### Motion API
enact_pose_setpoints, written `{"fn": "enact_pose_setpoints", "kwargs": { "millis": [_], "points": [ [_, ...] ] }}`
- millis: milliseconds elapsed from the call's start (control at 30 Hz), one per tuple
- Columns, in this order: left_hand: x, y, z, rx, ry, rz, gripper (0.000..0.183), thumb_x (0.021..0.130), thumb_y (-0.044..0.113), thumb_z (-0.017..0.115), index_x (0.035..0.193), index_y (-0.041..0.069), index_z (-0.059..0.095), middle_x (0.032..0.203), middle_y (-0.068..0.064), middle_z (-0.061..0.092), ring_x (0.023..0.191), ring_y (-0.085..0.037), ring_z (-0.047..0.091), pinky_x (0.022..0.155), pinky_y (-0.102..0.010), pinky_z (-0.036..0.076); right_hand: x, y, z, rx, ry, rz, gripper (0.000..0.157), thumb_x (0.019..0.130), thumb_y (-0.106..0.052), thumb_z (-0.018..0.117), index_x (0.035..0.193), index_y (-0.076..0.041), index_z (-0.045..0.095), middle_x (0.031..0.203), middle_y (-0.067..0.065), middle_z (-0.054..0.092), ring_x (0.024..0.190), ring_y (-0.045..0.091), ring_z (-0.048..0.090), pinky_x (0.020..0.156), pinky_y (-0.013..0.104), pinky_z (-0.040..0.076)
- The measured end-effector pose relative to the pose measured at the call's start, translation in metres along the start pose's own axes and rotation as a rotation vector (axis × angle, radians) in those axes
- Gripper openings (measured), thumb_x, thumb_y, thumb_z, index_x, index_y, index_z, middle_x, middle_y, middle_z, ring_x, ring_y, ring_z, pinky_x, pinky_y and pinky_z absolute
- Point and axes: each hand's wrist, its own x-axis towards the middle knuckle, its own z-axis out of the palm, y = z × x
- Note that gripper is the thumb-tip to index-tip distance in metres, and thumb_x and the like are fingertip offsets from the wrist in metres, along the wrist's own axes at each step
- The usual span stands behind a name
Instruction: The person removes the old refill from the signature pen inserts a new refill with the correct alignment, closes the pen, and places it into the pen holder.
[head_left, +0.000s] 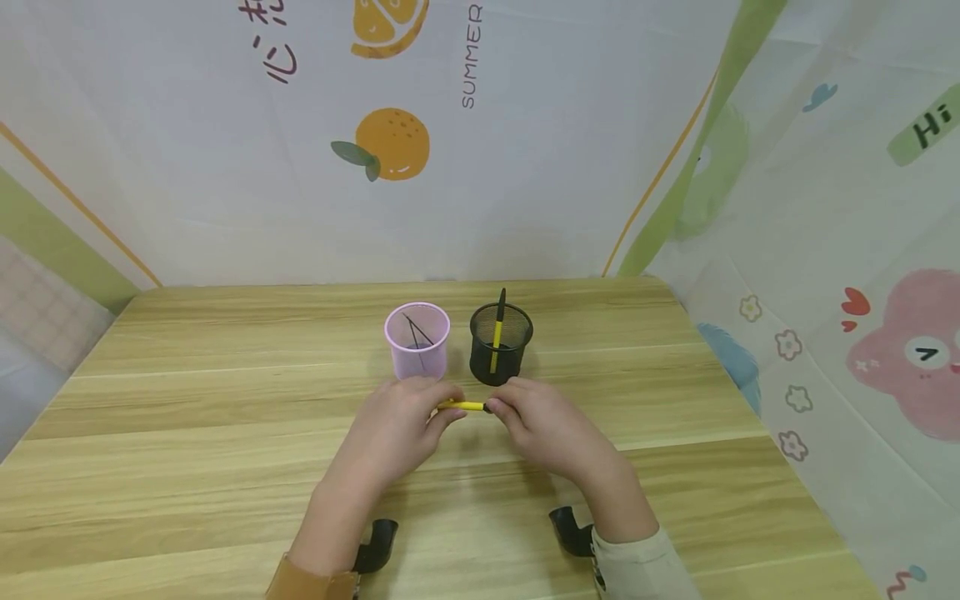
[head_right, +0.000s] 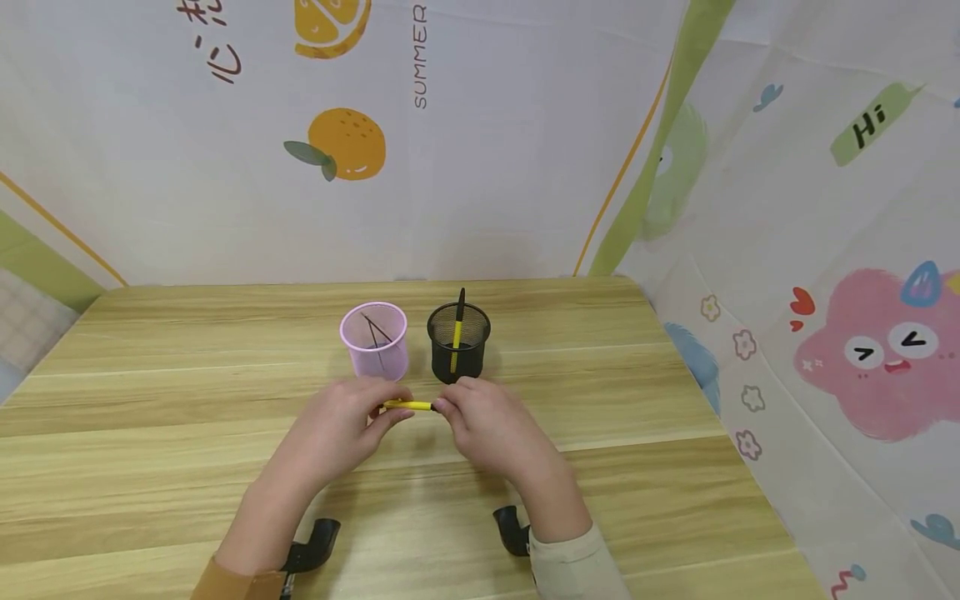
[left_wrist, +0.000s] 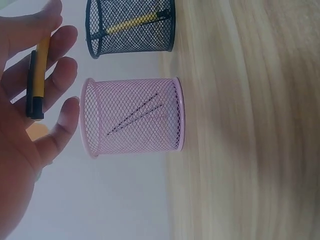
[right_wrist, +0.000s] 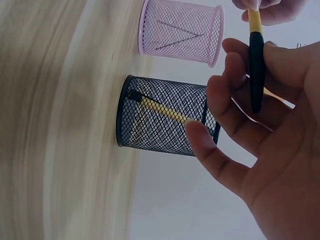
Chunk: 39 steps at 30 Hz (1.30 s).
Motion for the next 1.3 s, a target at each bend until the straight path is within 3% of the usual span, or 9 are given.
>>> {"fn": "enact_pose_setpoints", "kwargs": {
  "millis": [233,500,733,1033,1300],
  "points": [
    [0.0002,-0.0003,-0.0003,0.000,-0.001,-0.003,0.010,0.087,0.029,0.075,0.093,0.023,0.071,0.083,0.014,0.069,0.072,-0.007,0.060,0.070,-0.030,0.051,-0.0003,0.0006,-0.0005,0.039,0.027,-0.011,0.012,0.100,-0.023,0.057,0.096,-0.018,0.068,0.080,-0.014,0.055,0.069,0.005,0.049,0.064,0.020,0.045],
    [-0.0010,0.0005,-0.0020,0.005,-0.052,-0.036,0.011,0.094,0.031,0.067,0.099,0.024,0.073,0.088,0.014,0.063,0.076,-0.012,0.059,0.075,-0.033,0.051,-0.0001,-0.0020,-0.0020,0.072,0.001,0.032,0.011,0.099,-0.025,0.058,0.098,-0.019,0.068,0.086,-0.016,0.056,0.072,0.004,0.051,0.066,0.021,0.046],
    [0.0000,0.0013,-0.0025,-0.011,-0.114,-0.096,0.030,0.089,0.042,0.071,0.114,0.026,0.067,0.110,0.010,0.070,0.100,-0.013,0.067,0.091,-0.043,0.052,0.0004,-0.0038,-0.0023,0.057,0.014,0.030,0.011,0.100,-0.025,0.058,0.099,-0.020,0.067,0.088,-0.016,0.057,0.074,0.004,0.051,0.068,0.021,0.047],
    [-0.0004,-0.0010,-0.0006,0.041,-0.014,-0.001,0.021,0.083,0.030,0.079,0.100,0.025,0.068,0.093,0.011,0.065,0.089,-0.012,0.061,0.084,-0.041,0.051,0.0011,-0.0035,-0.0002,0.056,0.031,0.038,0.012,0.100,-0.025,0.057,0.098,-0.018,0.067,0.086,-0.015,0.058,0.072,0.004,0.052,0.068,0.021,0.047],
    [-0.0009,-0.0009,-0.0015,0.050,-0.006,0.005,0.018,0.083,0.029,0.079,0.097,0.024,0.070,0.091,0.011,0.063,0.086,-0.011,0.061,0.084,-0.041,0.051,0.0012,-0.0036,-0.0005,0.074,0.022,0.049,0.006,0.097,-0.025,0.062,0.096,-0.021,0.066,0.086,-0.016,0.057,0.073,0.004,0.052,0.068,0.021,0.047]
  ]
}}
